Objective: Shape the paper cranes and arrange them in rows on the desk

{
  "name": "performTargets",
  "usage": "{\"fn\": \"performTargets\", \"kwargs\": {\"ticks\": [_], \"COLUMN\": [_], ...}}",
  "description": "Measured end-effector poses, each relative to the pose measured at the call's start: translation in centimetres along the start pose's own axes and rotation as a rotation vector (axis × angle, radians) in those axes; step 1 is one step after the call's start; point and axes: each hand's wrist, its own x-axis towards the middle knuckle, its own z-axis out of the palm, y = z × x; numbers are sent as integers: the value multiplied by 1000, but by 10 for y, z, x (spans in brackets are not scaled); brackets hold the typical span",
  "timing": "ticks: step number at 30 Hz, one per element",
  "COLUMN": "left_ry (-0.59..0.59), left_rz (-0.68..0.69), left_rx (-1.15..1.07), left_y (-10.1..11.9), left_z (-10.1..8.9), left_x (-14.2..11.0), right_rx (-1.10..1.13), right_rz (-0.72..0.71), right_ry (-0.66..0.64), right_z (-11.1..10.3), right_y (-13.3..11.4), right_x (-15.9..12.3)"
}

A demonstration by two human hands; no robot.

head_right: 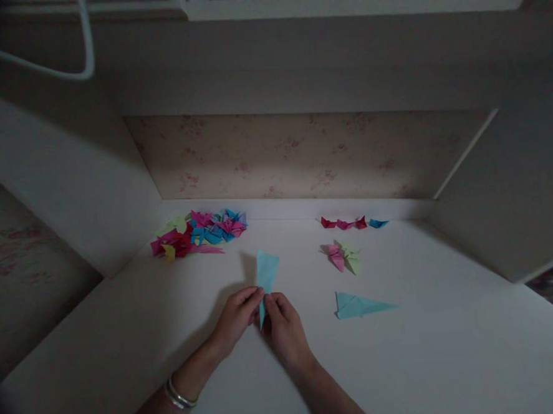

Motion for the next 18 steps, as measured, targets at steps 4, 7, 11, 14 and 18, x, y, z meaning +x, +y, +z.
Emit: {"fn": "performTargets", "kwargs": {"ticks": [4,7,11,14,18], "left_ry": [-2,10,54,84,81], "left_rz": [24,26,-18,-58,-72], "left_rx": [9,7,-49,-83,-72], "left_y": [1,0,-3,-1,6], "left_z": [1,1,2,2,5], "left_x": [-1,-1,0,0,-2], "right_rx": [-108,-190,-231,-284,-422], "right_rz": [-57,-135,-179,-164,-108], "right_ry": [34,97,163,174,151], "right_z": [-1,-3,-18,-46,-101], "right_y": [1,-5,-18,-30,-55], "right_x": [-1,-3,-5,-7,-9]}}
